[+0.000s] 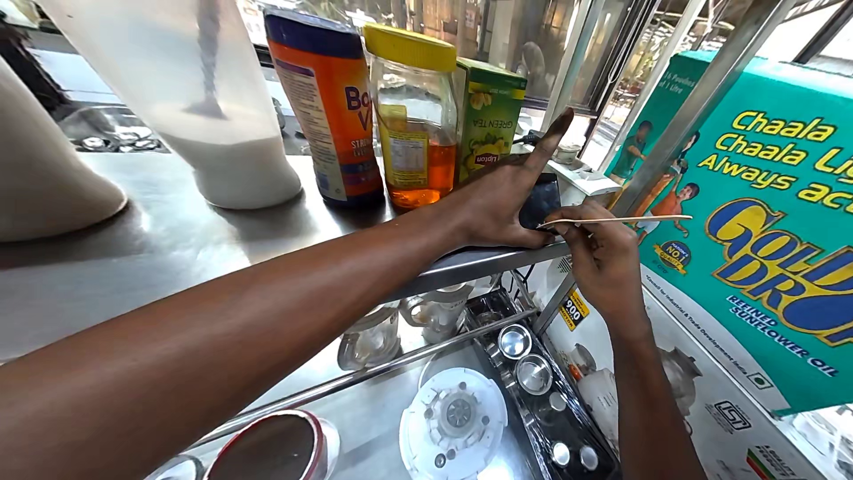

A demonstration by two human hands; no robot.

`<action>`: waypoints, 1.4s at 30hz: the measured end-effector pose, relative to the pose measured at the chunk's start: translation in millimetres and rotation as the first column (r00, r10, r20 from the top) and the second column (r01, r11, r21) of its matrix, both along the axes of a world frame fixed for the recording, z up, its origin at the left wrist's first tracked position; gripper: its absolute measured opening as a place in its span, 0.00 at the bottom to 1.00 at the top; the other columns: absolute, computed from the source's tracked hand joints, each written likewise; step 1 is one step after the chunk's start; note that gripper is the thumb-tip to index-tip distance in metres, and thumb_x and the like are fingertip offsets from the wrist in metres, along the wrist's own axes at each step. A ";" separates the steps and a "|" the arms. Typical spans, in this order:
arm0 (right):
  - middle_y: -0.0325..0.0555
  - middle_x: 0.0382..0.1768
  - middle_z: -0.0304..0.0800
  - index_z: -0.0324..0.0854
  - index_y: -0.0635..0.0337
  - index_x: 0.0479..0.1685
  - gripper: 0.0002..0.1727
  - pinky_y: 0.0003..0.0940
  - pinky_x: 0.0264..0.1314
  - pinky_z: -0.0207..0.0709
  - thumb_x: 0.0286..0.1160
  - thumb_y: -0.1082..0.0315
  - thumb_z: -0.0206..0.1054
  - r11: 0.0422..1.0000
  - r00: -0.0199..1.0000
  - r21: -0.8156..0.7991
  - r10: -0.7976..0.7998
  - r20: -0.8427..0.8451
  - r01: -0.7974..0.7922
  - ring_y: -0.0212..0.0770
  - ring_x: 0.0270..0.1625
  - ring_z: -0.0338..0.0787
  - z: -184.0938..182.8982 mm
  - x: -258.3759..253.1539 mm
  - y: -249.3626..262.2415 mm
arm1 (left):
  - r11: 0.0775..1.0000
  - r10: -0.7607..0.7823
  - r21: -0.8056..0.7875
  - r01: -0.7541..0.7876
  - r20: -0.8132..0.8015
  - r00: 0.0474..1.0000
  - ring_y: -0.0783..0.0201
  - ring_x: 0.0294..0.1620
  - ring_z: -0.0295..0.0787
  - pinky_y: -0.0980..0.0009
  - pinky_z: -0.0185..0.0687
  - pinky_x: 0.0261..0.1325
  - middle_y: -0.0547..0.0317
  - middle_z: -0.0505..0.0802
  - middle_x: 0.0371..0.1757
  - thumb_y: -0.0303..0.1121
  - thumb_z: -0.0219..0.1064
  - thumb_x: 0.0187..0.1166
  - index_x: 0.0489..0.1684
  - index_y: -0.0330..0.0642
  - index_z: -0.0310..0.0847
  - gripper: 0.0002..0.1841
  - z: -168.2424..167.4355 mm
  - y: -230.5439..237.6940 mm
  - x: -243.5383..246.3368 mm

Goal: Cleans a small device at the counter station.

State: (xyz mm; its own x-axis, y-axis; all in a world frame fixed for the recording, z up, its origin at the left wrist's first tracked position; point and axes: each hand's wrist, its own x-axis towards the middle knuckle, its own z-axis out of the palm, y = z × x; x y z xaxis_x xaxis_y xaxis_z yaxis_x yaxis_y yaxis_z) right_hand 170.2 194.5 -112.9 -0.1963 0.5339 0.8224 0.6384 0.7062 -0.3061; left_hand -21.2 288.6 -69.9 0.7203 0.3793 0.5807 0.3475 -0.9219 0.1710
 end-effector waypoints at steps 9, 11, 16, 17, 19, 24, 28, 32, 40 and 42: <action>0.44 0.44 0.92 0.91 0.59 0.50 0.10 0.35 0.47 0.88 0.83 0.73 0.64 0.998 0.999 0.045 -0.036 -0.022 0.037 0.34 0.44 0.91 -4.0 -11.4 5.0 | 1.000 -0.005 -0.019 0.005 0.002 1.000 0.63 0.49 0.92 0.59 0.91 0.56 0.55 0.89 0.56 0.53 0.85 0.55 0.96 0.49 0.23 0.72 0.8 -1.3 -0.2; 0.43 0.46 0.93 0.91 0.57 0.51 0.10 0.36 0.47 0.88 0.83 0.72 0.64 0.997 0.997 0.035 -0.070 -0.022 0.070 0.34 0.45 0.92 -2.3 -12.9 5.5 | 1.000 0.000 -0.012 0.000 -0.003 1.000 0.62 0.50 0.91 0.58 0.90 0.58 0.54 0.88 0.57 0.55 0.84 0.56 0.96 0.49 0.23 0.71 1.3 -1.8 -0.8; 0.41 0.50 0.95 0.91 0.55 0.51 0.09 0.34 0.45 0.87 0.83 0.69 0.65 0.991 0.990 -0.002 -0.135 -0.039 0.135 0.32 0.43 0.92 -0.1 -14.0 6.2 | 1.000 0.007 -0.003 -0.007 -0.008 1.000 0.61 0.50 0.91 0.58 0.89 0.59 0.53 0.88 0.57 0.55 0.84 0.56 0.96 0.48 0.23 0.72 1.7 -1.7 -0.7; 0.42 0.49 0.95 0.91 0.55 0.52 0.09 0.34 0.44 0.87 0.83 0.68 0.65 0.988 0.987 -0.006 -0.154 -0.041 0.153 0.33 0.41 0.91 -0.1 -14.5 6.2 | 1.000 0.008 -0.001 -0.008 -0.008 1.000 0.62 0.50 0.91 0.58 0.89 0.59 0.53 0.88 0.56 0.55 0.84 0.56 0.96 0.49 0.23 0.72 1.7 -1.7 -0.6; 0.42 0.45 0.94 0.90 0.55 0.51 0.10 0.36 0.40 0.86 0.84 0.66 0.64 0.983 0.982 -0.013 -0.186 -0.035 0.185 0.34 0.38 0.90 -0.4 -15.7 6.7 | 1.000 0.005 0.001 -0.005 -0.009 1.000 0.62 0.51 0.90 0.58 0.89 0.60 0.53 0.88 0.57 0.55 0.84 0.56 0.96 0.48 0.22 0.72 1.7 -1.4 -0.5; 0.44 0.47 0.94 0.89 0.61 0.51 0.09 0.28 0.36 0.85 0.84 0.69 0.64 0.996 0.990 0.039 -0.081 -0.116 0.086 0.29 0.35 0.88 0.2 -17.0 5.2 | 1.000 -0.016 0.007 0.016 0.011 1.000 0.63 0.51 0.91 0.59 0.89 0.60 0.54 0.89 0.57 0.55 0.84 0.55 0.96 0.48 0.23 0.72 1.3 -1.1 -0.4; 0.43 0.46 0.92 0.85 0.66 0.52 0.09 0.22 0.36 0.84 0.84 0.73 0.63 0.993 0.956 0.117 0.026 -0.292 0.009 0.25 0.35 0.86 3.6 -11.0 0.0 | 0.999 -0.026 -0.022 0.026 0.003 1.000 0.63 0.54 0.91 0.58 0.89 0.61 0.53 0.88 0.61 0.56 0.84 0.56 0.96 0.50 0.21 0.72 1.2 0.7 0.3; 0.42 0.44 0.91 0.86 0.63 0.53 0.08 0.25 0.31 0.84 0.82 0.73 0.66 0.999 0.891 0.046 0.038 -0.453 -0.019 0.30 0.33 0.87 0.9 0.7 3.9 | 1.000 -0.016 -0.007 0.016 0.005 1.000 0.64 0.53 0.92 0.60 0.90 0.60 0.53 0.89 0.60 0.56 0.84 0.55 0.96 0.48 0.22 0.72 0.5 -0.4 0.7; 0.45 0.42 0.92 0.83 0.66 0.52 0.07 0.32 0.44 0.91 0.83 0.72 0.65 0.999 0.890 0.041 0.046 -0.454 -0.031 0.34 0.41 0.92 -13.8 -0.3 9.7 | 1.000 0.011 -0.028 -0.011 -0.007 1.000 0.61 0.51 0.93 0.56 0.91 0.56 0.52 0.88 0.63 0.57 0.83 0.57 0.96 0.51 0.22 0.71 1.6 -4.7 1.2; 0.46 0.42 0.91 0.82 0.67 0.53 0.08 0.33 0.47 0.91 0.84 0.73 0.64 0.998 0.901 0.061 0.049 -0.431 -0.025 0.35 0.42 0.92 -16.5 -3.0 11.3 | 1.000 0.010 -0.019 -0.010 0.000 1.000 0.62 0.51 0.92 0.57 0.91 0.56 0.53 0.87 0.62 0.57 0.83 0.56 0.96 0.51 0.22 0.72 0.8 -3.5 1.3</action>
